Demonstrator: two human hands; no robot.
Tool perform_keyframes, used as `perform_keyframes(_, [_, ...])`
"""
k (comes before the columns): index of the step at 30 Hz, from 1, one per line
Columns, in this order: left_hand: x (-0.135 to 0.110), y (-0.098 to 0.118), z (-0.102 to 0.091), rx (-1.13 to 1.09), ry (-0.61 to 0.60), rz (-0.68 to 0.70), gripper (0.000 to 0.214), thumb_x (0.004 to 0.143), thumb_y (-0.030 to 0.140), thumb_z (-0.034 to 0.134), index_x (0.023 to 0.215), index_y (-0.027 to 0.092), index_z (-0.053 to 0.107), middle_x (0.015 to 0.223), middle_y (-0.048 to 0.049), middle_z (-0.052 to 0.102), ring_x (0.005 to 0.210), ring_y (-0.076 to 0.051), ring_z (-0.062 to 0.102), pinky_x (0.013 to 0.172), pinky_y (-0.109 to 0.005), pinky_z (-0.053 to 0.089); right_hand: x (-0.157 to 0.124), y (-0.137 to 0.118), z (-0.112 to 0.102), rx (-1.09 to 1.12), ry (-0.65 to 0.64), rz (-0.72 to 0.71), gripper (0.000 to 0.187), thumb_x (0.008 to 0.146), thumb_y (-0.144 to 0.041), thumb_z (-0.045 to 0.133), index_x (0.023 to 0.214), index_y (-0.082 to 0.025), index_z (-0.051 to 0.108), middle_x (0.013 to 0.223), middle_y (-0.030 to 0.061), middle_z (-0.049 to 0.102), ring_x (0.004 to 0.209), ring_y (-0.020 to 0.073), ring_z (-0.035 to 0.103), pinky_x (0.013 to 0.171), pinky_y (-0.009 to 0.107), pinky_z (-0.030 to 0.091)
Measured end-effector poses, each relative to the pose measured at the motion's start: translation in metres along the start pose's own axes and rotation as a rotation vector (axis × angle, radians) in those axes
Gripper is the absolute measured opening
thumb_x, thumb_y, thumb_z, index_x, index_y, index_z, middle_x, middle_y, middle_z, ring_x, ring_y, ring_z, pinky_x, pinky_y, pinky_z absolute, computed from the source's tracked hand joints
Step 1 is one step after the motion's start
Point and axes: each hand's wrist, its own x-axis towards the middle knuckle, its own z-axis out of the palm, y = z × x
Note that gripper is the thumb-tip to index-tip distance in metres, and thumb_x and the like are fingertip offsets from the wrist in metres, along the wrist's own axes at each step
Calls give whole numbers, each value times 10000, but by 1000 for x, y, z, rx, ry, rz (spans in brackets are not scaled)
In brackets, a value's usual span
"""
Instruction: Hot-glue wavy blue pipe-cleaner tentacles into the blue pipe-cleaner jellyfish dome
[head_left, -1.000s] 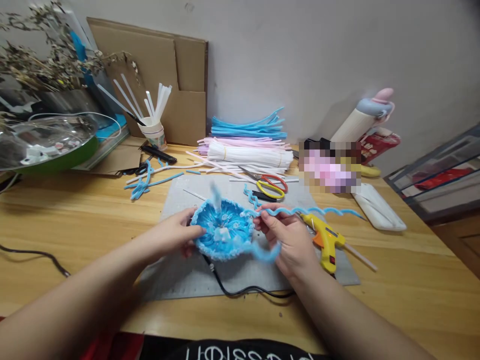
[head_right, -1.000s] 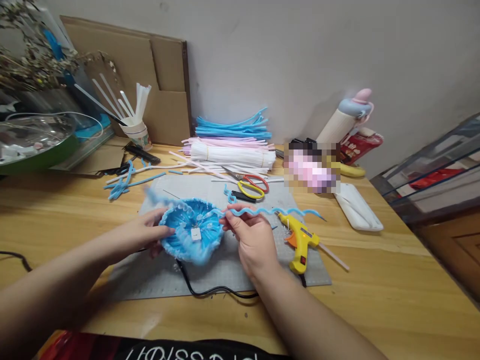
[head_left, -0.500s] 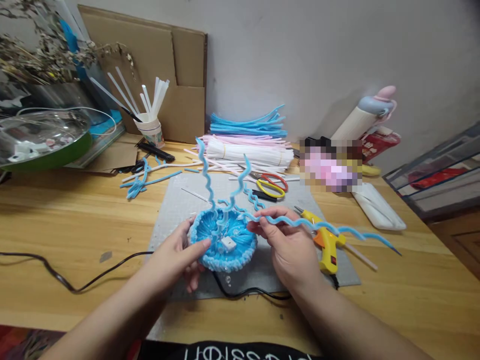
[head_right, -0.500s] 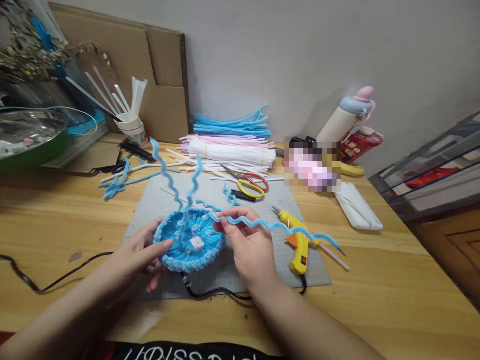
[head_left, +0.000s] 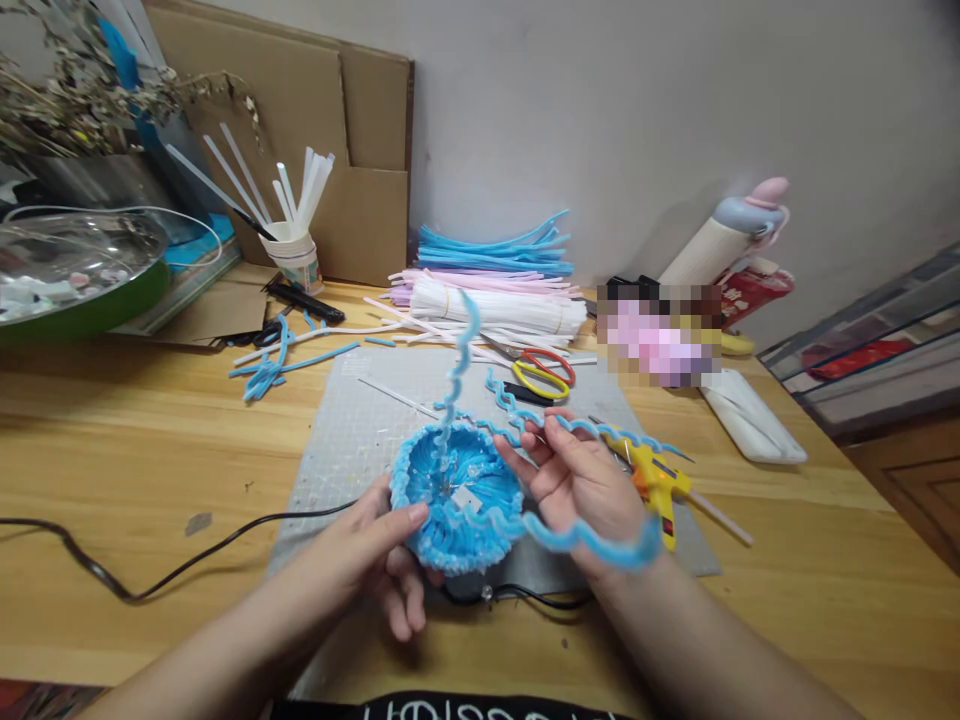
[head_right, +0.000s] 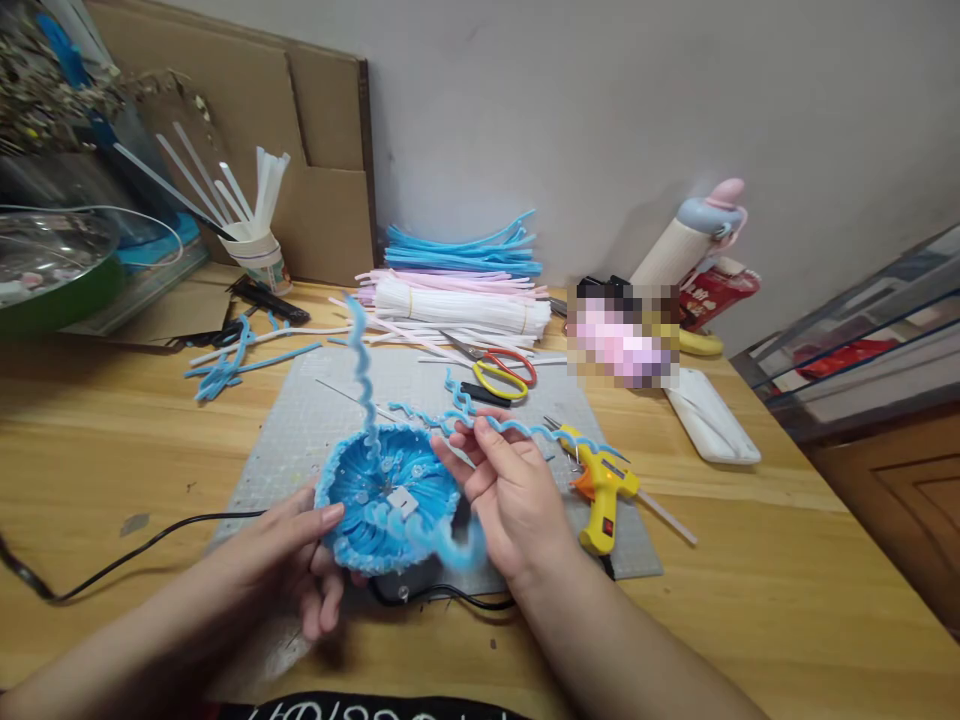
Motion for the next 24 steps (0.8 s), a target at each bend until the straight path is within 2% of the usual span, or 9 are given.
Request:
perform_keyframes(5, [-7,-7,10,-44,-22,-20,422,825,475,673,1024,190,433,884,-93,693,522,-140,668,445,-209,540,-3,-1,-1,44,-76,192,218,651,-208,877,777,-226,699,708,-42,722,673,137,680,890,470,585])
perform_keyframes(7, [-7,-13,13,-53,-35,-16,403,826,471,676,998,187,447,914,-101,690,531,-141,672,445,-212,544,-3,1,2,39,-112,213,218,658,-238,875,786,-234,698,702,-46,717,670,144,680,872,488,588])
perform_keyframes(10, [-4,-19,16,-84,-20,2,399,807,470,694,955,179,464,918,-104,690,524,-135,667,438,-207,546,2,6,4,-30,-148,106,237,666,-302,868,805,-253,682,710,-60,710,686,142,682,872,485,585])
perform_keyframes(12, [-3,-22,18,-97,-9,0,403,788,462,713,940,176,473,917,-102,693,520,-130,666,434,-198,543,6,9,3,-93,-157,20,257,668,-345,863,813,-264,666,728,-67,710,702,132,686,861,434,591])
perform_keyframes(18, [-3,-21,18,-144,-7,-14,408,776,446,729,935,167,477,862,-87,708,499,-121,655,425,-190,545,8,15,-1,-375,-200,-101,220,673,-316,850,790,-238,681,677,-25,712,633,146,694,603,262,567])
perform_keyframes(21, [-4,-18,18,-140,1,-9,355,807,408,705,928,170,472,877,-80,711,504,-117,656,426,-189,546,4,17,0,-544,-210,-146,155,698,-272,815,771,-214,692,665,-3,708,585,154,681,521,250,528])
perform_keyframes(24, [-5,-15,18,-135,-6,-5,335,826,397,687,939,172,466,888,-77,709,508,-115,658,427,-188,546,2,16,4,-665,-198,-202,114,724,-259,757,769,-220,659,682,-15,700,600,152,682,549,259,534])
